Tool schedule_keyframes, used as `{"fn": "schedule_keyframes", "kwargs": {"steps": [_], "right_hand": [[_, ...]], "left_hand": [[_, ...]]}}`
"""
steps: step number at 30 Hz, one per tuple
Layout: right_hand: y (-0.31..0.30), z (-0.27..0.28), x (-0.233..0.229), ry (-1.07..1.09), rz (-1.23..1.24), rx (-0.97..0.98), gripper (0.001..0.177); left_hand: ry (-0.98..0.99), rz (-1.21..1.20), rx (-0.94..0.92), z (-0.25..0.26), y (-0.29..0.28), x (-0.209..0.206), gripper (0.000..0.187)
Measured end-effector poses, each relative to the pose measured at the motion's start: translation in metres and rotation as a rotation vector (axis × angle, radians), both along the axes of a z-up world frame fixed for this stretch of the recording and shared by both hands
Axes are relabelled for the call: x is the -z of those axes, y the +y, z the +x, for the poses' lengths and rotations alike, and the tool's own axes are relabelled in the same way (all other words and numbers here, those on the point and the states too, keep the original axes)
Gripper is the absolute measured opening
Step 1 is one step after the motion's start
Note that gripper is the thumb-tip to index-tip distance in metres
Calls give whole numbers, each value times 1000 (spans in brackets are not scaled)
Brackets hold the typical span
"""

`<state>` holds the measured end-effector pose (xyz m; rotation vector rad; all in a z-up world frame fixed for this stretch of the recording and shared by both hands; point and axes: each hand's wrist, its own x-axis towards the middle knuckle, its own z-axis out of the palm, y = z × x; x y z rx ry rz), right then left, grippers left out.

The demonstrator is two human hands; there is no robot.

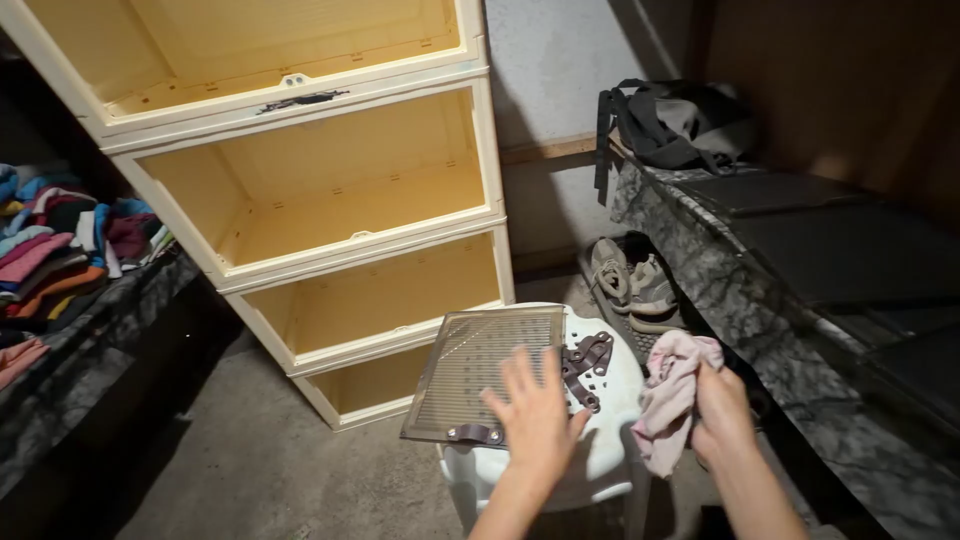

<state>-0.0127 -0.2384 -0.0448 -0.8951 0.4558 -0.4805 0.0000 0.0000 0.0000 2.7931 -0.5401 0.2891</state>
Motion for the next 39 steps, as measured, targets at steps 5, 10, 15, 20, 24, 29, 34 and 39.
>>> {"fn": "schedule_keyframes", "kwargs": {"steps": [5, 10, 15, 20, 24, 29, 34, 39], "right_hand": [[-7, 7, 6, 25, 21, 1, 28], [10, 7, -3, 60, 14, -75, 24], [27, 12, -9, 31, 30, -159, 22], [36, 22, -3, 53, -35, -157, 25], [42, 27, 3, 3, -35, -184, 27], [48, 38, 9, 43, 1, -197, 28], [52, 46, 11, 49, 42, -207, 26], [50, 46, 11, 104, 33, -206, 27]], "left_hand": [[366, 9, -175, 10, 19, -9, 112], [477, 150, -181, 19, -7, -4, 102], [200, 258, -157, 31, -21, 24, 73], [-195, 331, -45, 39, -9, 44, 55], [-433, 276, -31, 40, 14, 18, 50], [-589, -113, -23, 47, 70, -55, 47], [-309, -588, -127, 58, 123, -115, 44], [-272, -1045, -101, 75, 189, -132, 39]]}}
